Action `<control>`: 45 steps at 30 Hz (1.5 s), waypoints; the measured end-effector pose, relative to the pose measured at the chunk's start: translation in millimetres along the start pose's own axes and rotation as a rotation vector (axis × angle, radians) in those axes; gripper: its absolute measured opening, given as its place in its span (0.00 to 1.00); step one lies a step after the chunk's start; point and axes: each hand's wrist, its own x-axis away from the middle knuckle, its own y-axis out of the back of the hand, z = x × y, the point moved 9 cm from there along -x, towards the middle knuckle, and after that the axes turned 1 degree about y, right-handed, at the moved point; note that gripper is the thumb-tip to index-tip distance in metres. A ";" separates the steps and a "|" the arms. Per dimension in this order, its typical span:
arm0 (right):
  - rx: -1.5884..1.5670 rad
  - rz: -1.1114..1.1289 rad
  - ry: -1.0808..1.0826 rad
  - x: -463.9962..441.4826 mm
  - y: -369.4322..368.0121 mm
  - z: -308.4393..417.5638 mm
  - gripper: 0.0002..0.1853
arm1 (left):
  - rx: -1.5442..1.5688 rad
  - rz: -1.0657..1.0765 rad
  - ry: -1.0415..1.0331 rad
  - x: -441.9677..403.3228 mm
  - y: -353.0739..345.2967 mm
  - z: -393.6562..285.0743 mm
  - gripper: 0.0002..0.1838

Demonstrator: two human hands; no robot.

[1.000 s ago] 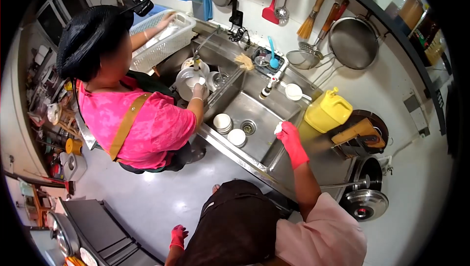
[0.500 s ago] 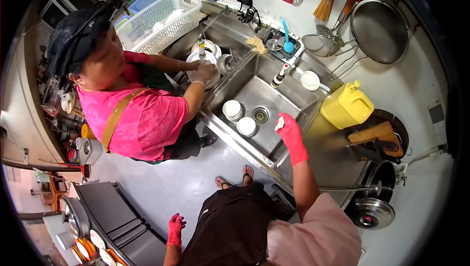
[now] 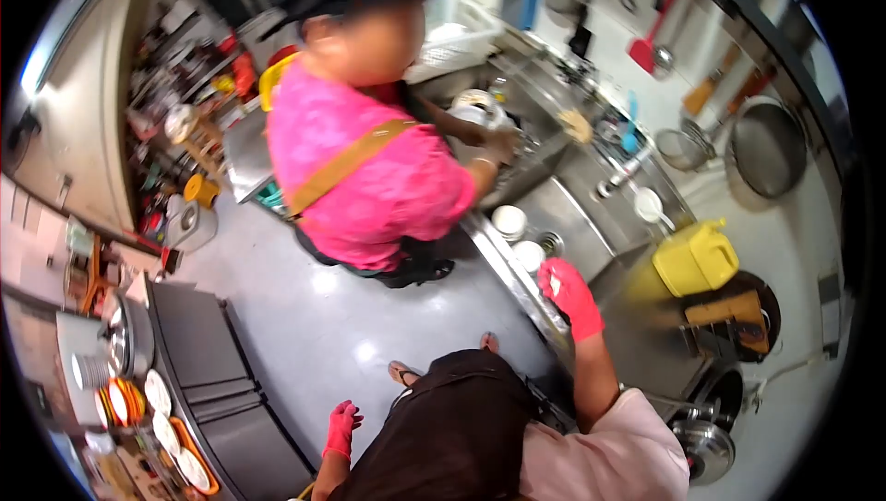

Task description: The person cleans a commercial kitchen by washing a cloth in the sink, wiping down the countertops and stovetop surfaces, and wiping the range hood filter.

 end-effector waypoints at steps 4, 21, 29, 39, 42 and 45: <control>0.170 0.192 -0.237 0.8 -119.2 -64.8 0.18 | 0.117 -0.027 -0.025 -33.1 52.7 20.6 0.28; 0.484 0.619 -0.823 -9.7 -517.1 -384.1 0.14 | 0.586 -0.187 0.278 -36.9 176.7 175.7 0.26; 0.132 0.255 -0.983 -123.3 -576.9 -529.0 0.19 | 0.651 -0.212 0.239 -52.1 212.0 127.4 0.24; 0.091 -0.331 -0.301 -418.4 -522.0 -495.9 0.25 | 0.680 -0.439 0.074 -93.5 337.9 -28.7 0.29; -0.042 -0.434 -0.552 -450.0 -489.7 -554.4 0.29 | 0.555 -0.390 0.070 -106.0 350.8 -75.9 0.30; -0.015 -0.298 -0.621 -406.8 -536.9 -546.9 0.23 | 0.580 -0.283 0.143 -136.1 356.7 -70.9 0.30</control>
